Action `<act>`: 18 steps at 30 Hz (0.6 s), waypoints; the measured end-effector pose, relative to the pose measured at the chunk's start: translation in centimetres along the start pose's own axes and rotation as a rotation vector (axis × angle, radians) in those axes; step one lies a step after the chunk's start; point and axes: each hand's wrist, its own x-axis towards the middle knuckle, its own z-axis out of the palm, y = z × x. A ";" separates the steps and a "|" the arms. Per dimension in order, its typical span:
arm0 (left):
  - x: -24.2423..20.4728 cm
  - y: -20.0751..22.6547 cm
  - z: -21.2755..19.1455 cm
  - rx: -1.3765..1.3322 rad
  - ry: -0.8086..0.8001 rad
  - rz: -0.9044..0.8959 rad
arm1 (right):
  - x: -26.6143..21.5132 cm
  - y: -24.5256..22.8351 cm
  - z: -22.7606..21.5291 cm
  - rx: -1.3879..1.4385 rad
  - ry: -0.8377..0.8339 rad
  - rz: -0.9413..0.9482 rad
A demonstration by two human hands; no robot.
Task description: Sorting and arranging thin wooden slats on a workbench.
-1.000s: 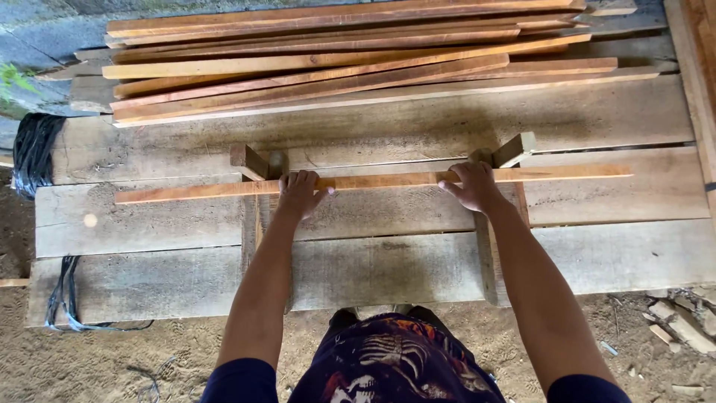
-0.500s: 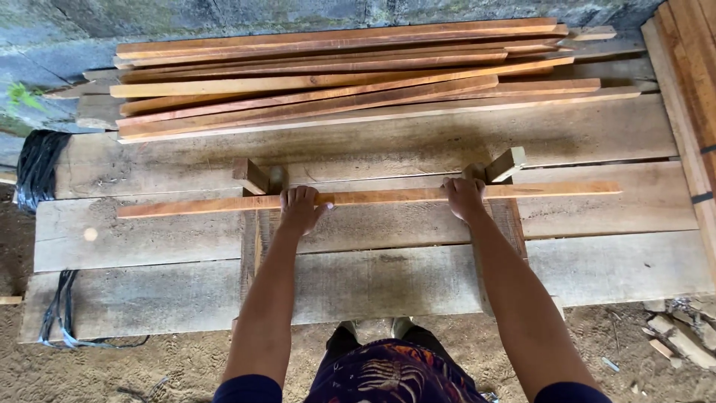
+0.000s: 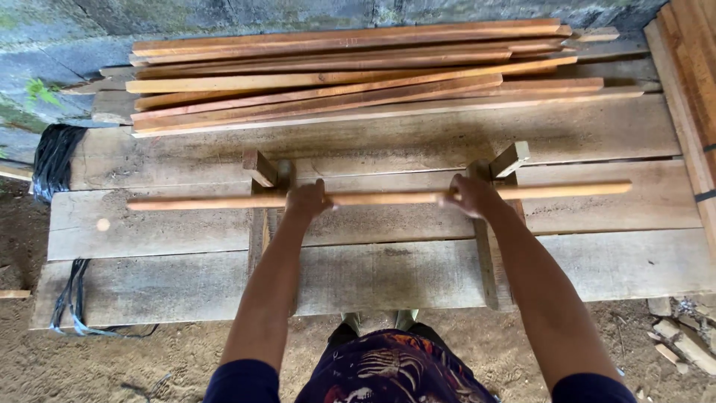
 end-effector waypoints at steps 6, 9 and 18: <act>2.4 -1.2 7.2 0.074 0.522 0.139 | 2.3 4.1 5.7 -0.084 0.190 -0.206; 0.2 0.3 4.6 0.070 0.859 0.103 | -0.8 -1.1 1.5 -0.333 0.656 -0.215; -2.0 0.6 0.8 -0.062 0.290 0.112 | 4.5 2.1 4.8 -0.192 0.264 -0.117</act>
